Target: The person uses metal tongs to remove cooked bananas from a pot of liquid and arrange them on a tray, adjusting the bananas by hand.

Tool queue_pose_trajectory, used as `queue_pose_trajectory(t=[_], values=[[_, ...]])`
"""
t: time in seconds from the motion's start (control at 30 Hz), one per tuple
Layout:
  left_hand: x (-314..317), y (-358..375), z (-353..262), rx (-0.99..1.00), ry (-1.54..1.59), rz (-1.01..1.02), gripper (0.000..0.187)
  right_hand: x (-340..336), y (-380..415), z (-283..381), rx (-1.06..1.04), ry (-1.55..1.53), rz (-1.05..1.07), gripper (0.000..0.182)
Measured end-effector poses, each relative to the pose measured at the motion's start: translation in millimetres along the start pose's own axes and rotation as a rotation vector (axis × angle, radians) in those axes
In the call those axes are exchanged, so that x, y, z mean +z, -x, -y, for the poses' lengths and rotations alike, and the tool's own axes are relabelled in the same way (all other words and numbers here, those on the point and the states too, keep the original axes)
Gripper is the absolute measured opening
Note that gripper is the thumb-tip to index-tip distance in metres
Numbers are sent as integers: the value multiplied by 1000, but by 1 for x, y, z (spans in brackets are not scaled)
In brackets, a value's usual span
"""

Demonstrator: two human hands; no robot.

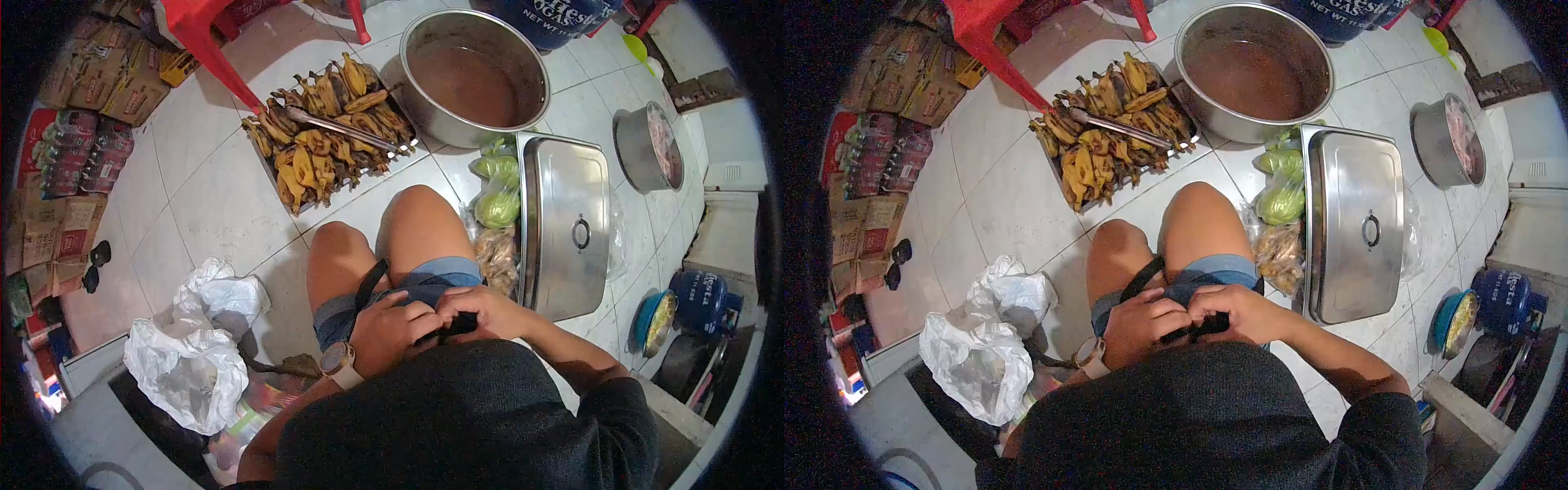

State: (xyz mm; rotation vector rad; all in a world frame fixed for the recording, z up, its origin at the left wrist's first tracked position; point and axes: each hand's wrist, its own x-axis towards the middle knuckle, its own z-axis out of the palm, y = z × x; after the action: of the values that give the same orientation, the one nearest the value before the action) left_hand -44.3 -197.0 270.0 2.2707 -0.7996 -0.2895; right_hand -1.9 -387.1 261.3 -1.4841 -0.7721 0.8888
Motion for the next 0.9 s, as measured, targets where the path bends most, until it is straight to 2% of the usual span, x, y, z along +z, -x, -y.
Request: queue_pose_trajectory(t=[0.3,0.77,0.87,0.9], values=[[1,-6,0,107,22,-17,17,0,27,4,-14,-18,-120,23],[-8,-12,-1,164,-71,24,19,-3,26,-4,-13,-108,-70,21],[-7,-17,-4,95,40,-5,22,-4,25,-9,6,-137,-111,19],[-5,-23,-5,-20,113,84,22,-4,24,-9,4,-140,-107,19]])
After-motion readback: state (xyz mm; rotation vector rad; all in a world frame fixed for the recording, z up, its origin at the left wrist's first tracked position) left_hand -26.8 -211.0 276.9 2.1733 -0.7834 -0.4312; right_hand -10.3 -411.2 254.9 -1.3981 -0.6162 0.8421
